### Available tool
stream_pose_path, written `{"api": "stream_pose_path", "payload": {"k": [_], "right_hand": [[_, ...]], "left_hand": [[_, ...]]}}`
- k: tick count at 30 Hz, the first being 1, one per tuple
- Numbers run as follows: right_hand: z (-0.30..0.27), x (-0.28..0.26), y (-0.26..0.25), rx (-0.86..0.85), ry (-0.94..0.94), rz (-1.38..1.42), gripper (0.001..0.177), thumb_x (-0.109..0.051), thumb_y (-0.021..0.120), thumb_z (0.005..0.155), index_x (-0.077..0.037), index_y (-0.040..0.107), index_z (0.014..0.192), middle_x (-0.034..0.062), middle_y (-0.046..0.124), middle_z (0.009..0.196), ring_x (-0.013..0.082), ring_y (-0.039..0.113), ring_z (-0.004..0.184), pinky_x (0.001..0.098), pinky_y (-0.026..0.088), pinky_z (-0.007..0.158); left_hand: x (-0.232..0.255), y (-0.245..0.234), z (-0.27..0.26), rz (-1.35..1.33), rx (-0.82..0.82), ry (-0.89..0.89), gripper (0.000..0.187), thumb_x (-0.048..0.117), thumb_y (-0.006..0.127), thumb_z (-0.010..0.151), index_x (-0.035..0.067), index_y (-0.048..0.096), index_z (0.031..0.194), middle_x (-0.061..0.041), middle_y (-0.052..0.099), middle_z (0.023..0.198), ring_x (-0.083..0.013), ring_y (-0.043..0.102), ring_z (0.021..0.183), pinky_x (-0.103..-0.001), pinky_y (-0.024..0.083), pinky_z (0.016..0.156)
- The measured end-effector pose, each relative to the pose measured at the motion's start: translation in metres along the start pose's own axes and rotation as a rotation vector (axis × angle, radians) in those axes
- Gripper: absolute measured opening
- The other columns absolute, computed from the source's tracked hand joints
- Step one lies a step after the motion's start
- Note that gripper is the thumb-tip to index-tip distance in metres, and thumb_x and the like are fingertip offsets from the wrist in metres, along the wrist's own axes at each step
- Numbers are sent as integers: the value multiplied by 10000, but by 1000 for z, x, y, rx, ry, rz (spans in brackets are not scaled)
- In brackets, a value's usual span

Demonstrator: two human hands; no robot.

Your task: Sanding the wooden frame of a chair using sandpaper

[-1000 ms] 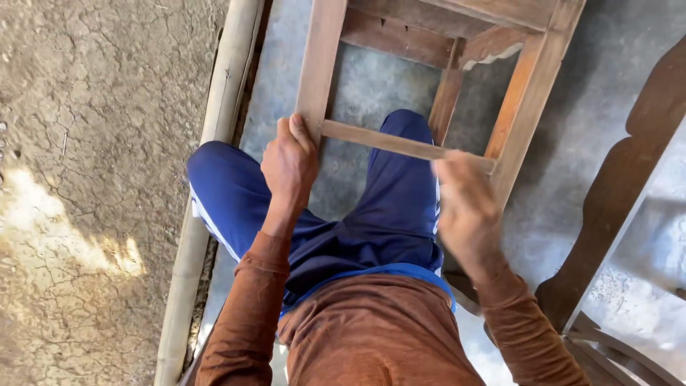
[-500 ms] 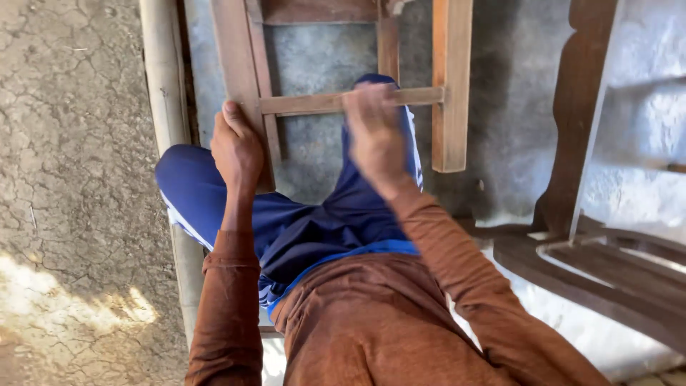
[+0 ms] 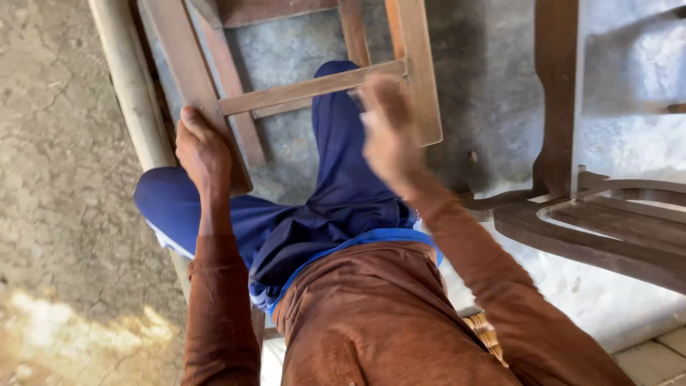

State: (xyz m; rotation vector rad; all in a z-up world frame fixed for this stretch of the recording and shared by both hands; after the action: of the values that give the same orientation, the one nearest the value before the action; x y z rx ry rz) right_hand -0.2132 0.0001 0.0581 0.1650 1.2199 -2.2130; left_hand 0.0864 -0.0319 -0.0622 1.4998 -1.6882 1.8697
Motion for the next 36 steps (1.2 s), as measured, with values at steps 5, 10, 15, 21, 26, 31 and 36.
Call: {"api": "stream_pose_path", "payload": {"k": [5, 10, 15, 21, 26, 31, 36], "right_hand": [[-32, 78, -98, 254, 315, 63, 263, -107, 438, 1028, -17, 553, 1247, 140, 628, 1214, 189, 533, 798, 315, 423, 675], [-144, 177, -60, 712, 1030, 610, 343, -332, 577, 1024, -88, 538, 1262, 189, 513, 1273, 418, 563, 1116, 635, 494, 857], [-96, 133, -48, 662, 1015, 457, 256, -241, 485, 1007, -93, 646, 1139, 109, 645, 1115, 149, 562, 1065, 376, 431, 966], [-82, 136, -43, 583, 934, 443, 278, -213, 454, 1018, -44, 628, 1152, 156, 641, 1135, 218, 571, 1113, 389, 434, 995], [-71, 134, -40, 544, 982, 477, 262, -198, 456, 1003, -67, 639, 1137, 123, 644, 1125, 199, 584, 1084, 370, 427, 1004], [-40, 110, -35, 375, 935, 350, 271, -205, 450, 996, -107, 657, 1140, 98, 660, 1111, 237, 607, 1071, 375, 449, 966], [-29, 98, -37, 290, 866, 238, 275, -153, 437, 997, -94, 660, 1148, 126, 663, 1098, 290, 614, 1054, 414, 465, 930]], "left_hand": [[24, -4, -10, -140, -114, 31, 570, 505, 272, 975, 35, 594, 978, -161, 649, 880, -318, 592, 830, -428, 473, 741], [23, -4, -14, -10, -79, 59, 566, 512, 371, 998, -19, 542, 901, -335, 579, 876, -553, 530, 920, -628, 410, 799], [3, 11, -13, 86, -130, 28, 695, 693, 596, 863, 1, 533, 902, -295, 590, 875, -497, 591, 923, -556, 453, 786], [10, 9, -21, 146, -180, -9, 710, 643, 766, 727, 37, 503, 987, -256, 600, 903, -475, 598, 948, -565, 464, 807], [17, 1, -7, 129, -197, -40, 546, 515, 747, 741, 87, 495, 966, -217, 604, 875, -453, 610, 923, -561, 460, 767], [20, -5, 9, 172, -191, -33, 492, 476, 696, 756, 81, 487, 963, -234, 595, 878, -466, 608, 924, -570, 453, 772], [8, -1, 11, 209, -205, -89, 502, 489, 670, 729, 91, 502, 986, -225, 621, 869, -463, 621, 896, -578, 465, 750]]}}
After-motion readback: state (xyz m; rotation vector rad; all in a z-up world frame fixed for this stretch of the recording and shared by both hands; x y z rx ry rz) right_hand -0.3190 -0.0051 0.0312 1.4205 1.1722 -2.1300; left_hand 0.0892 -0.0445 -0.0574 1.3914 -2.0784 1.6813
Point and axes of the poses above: each hand's wrist, its own z-axis towards the middle knuckle, its own y-axis out of the palm, x = y × z, the point moved 9 cm from there along z, towards the middle knuckle
